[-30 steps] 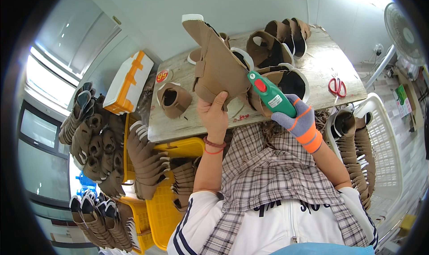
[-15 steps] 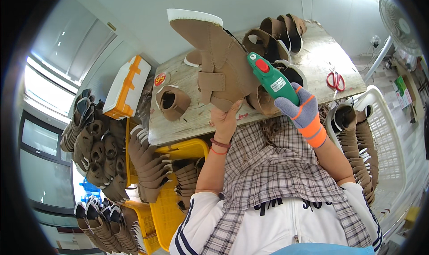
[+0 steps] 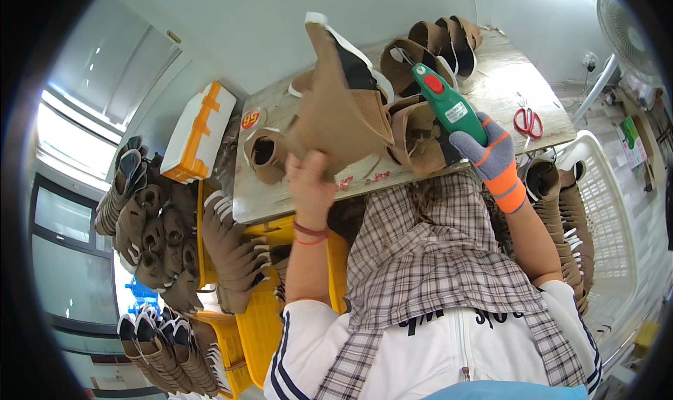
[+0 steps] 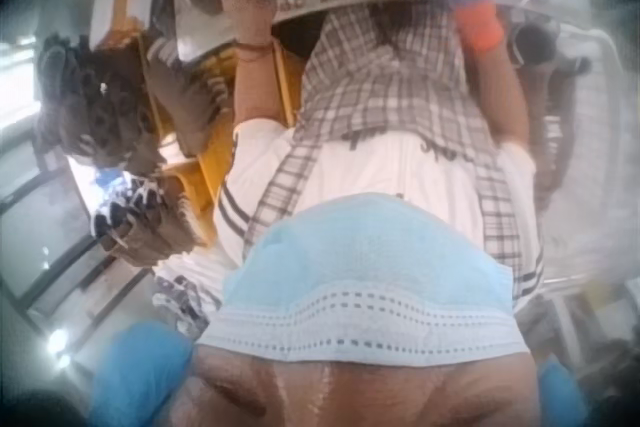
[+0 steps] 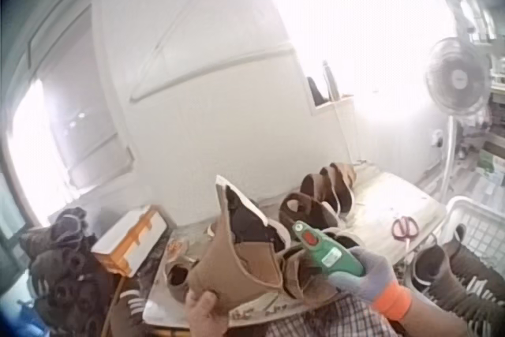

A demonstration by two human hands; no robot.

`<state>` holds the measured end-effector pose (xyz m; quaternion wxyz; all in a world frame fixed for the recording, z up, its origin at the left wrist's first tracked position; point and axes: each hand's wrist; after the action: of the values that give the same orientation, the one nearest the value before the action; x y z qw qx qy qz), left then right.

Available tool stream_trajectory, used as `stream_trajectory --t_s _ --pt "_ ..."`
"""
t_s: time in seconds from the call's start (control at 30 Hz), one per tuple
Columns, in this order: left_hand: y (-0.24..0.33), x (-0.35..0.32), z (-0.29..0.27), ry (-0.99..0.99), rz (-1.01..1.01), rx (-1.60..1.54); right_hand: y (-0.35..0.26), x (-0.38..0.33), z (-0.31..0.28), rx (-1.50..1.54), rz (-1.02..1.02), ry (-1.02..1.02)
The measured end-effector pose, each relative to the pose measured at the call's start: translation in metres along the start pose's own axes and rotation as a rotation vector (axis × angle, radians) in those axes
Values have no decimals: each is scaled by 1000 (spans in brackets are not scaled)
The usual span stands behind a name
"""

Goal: The person uses a green rotary tool to trim the edges of a brown slip-on shoe, then switches to red-handled scissors to trim the interior lining. The person handles multiple shoes on a workbench, moving them between a table and a white basket.

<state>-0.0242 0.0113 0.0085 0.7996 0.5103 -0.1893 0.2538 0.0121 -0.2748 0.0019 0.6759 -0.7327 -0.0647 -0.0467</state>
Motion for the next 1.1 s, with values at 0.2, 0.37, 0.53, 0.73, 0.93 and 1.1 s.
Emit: stream_trajectory --t_s 0.2,0.37,0.53,0.73,0.93,1.1 --pt "59 61 -25 199 -173 -402 34 -15 -2 -488 -290 71" --pt "72 67 -52 180 -342 -576 36 -16 7 -654 -500 46" --pt "77 57 -46 212 -368 -648 28 -17 12 -658 -491 3" --pt "72 53 -53 221 -372 -593 19 -17 22 -591 -486 -93" --pt "64 52 -56 346 -387 -582 1 -21 29 -555 -481 -155" --pt "65 46 -42 330 -349 -583 2 -21 38 -452 -519 -139"
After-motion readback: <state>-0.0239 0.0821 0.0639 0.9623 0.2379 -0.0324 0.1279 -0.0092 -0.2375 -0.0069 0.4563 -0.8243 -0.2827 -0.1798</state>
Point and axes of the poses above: each hand's wrist, its own x-axis towards the middle knuckle, its own z-axis out of the palm, y = z × x, and after that the axes turned 8 degrees about z, right-handed
